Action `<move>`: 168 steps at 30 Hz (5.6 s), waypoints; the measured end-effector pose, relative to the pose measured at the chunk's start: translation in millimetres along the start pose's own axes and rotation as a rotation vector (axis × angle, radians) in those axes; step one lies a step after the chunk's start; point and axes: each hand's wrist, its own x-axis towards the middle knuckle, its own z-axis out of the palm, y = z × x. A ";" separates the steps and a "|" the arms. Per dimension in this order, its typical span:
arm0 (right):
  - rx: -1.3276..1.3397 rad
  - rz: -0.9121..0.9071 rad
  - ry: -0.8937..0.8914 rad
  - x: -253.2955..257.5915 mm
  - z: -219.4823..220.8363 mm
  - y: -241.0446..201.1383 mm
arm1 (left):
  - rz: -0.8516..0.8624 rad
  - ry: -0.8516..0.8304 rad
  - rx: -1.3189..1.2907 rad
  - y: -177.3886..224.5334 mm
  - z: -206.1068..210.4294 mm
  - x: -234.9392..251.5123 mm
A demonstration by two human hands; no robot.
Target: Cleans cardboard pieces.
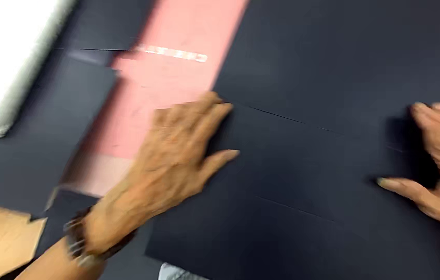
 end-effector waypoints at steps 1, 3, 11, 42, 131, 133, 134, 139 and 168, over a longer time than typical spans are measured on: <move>-0.016 -0.009 0.024 3.4 -1.4 -4.5 | -0.007 -0.004 -0.008 -2.1 0.2 0.6; -0.006 -0.014 0.027 9.7 -4.4 -10.7 | -0.007 0.012 -0.012 -11.4 1.4 2.2; 0.021 -0.042 0.049 8.6 -3.0 -10.5 | -0.004 -0.004 0.019 -28.3 8.1 11.6; 0.061 -0.057 0.016 39.2 0.8 -57.4 | 0.121 -0.037 -0.104 -26.2 -13.5 50.6; 0.183 -0.098 0.051 79.5 15.2 -107.5 | 0.148 -0.130 0.152 -10.4 -7.2 46.0; 0.071 0.036 0.052 45.6 -0.1 -81.5 | 0.175 -0.114 0.155 -17.7 -3.1 46.0; 0.030 0.112 0.064 29.7 -4.7 -70.0 | 0.185 -0.104 0.152 -20.3 -1.1 45.9; 0.009 0.264 0.121 -6.6 -0.2 -53.7 | 0.258 -0.118 -0.007 -18.9 0.7 50.4; 0.093 0.209 0.143 -4.3 3.0 -48.9 | 0.272 -0.278 0.207 33.2 -11.3 99.4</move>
